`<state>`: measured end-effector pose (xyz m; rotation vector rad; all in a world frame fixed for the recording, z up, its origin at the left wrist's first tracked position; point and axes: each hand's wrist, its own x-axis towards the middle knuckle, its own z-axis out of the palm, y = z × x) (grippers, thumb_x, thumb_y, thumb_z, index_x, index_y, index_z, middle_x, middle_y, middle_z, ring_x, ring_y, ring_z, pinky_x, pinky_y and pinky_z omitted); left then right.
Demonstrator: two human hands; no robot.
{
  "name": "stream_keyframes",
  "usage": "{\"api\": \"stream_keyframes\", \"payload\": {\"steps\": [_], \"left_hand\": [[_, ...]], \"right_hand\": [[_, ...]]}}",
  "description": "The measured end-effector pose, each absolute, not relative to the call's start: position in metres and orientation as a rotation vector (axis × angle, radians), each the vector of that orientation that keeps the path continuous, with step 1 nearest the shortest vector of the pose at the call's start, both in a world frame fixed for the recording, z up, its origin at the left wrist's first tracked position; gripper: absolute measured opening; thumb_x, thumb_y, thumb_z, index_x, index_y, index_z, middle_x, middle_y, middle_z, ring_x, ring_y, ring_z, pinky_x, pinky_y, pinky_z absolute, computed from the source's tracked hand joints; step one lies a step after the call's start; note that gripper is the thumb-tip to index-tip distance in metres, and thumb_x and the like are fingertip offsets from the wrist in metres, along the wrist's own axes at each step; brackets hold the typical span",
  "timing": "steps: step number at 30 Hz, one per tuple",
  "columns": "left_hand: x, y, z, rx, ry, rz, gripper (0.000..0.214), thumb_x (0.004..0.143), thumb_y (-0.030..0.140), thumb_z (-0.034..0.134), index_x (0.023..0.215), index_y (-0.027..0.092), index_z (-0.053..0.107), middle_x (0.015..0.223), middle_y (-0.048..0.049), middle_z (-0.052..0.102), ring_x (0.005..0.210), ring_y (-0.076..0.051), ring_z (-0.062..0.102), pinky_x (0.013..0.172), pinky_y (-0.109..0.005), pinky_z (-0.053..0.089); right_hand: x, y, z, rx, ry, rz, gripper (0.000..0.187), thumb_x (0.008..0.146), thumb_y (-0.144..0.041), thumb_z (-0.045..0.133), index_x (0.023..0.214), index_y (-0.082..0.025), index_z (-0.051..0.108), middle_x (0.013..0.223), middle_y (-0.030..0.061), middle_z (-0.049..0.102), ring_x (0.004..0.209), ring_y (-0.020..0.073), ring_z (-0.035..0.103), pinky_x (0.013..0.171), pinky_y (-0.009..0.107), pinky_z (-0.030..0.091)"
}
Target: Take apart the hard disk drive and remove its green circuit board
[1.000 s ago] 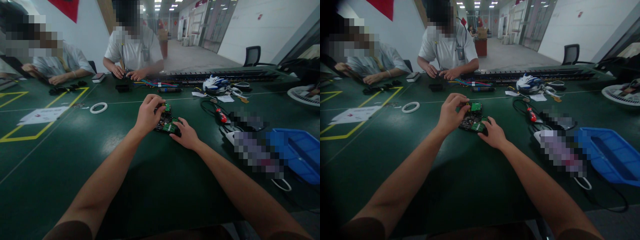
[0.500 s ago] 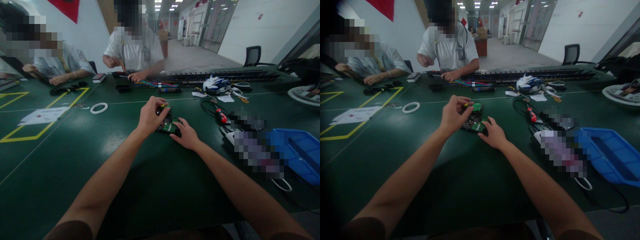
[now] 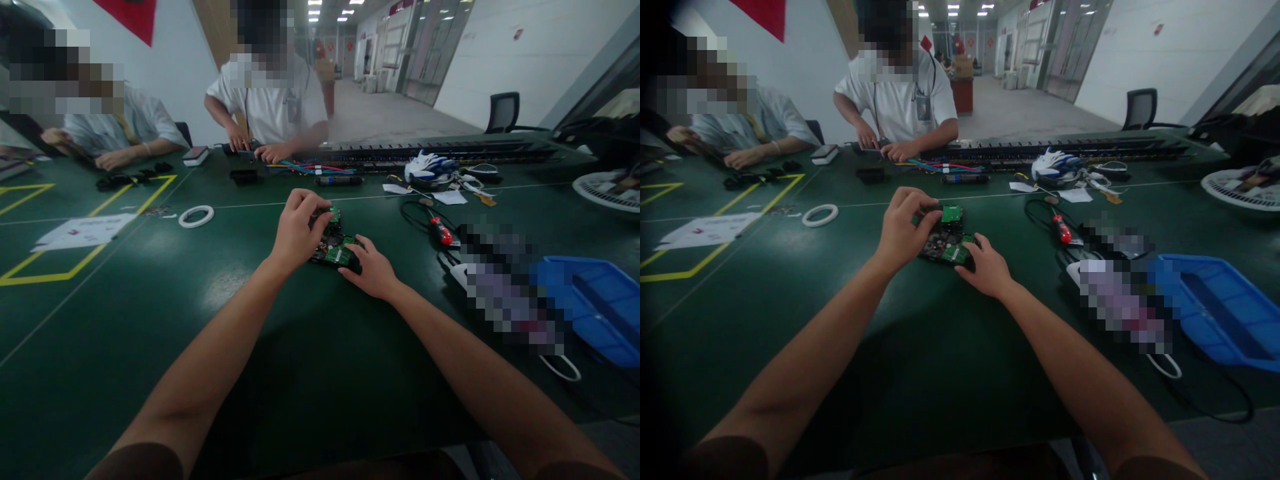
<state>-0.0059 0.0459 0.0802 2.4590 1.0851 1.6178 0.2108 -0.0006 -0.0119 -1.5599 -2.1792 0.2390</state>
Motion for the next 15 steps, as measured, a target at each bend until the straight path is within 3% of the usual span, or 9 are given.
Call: {"api": "stream_keyframes", "payload": {"steps": [5, 15], "left_hand": [[-0.0072, 0.0470, 0.0782, 2.482, 1.045, 1.601, 0.018, 0.096, 0.014, 0.061, 0.111, 0.022, 0.065, 0.109, -0.0065, 0.062, 0.102, -0.020, 0.063, 0.088, -0.037, 0.057], [-0.0048, 0.0435, 0.0801, 2.429, 0.985, 1.608, 0.017, 0.092, 0.019, 0.071, 0.108, 0.021, 0.065, 0.112, -0.0058, 0.068, 0.103, -0.018, 0.067, 0.091, -0.035, 0.058]], "right_hand": [[0.2106, 0.0004, -0.0136, -1.546, -2.167, 0.249, 0.065, 0.090, -0.056, 0.067, 0.146, -0.026, 0.052, 0.163, 0.0146, 0.034, 0.130, 0.0399, 0.058, 0.104, 0.057, 0.052], [0.2100, -0.0016, -0.0085, -1.578, -2.181, 0.268, 0.066, 0.091, -0.057, 0.066, 0.147, -0.026, 0.051, 0.165, 0.0146, 0.031, 0.131, 0.0404, 0.057, 0.103, 0.058, 0.052]]}}
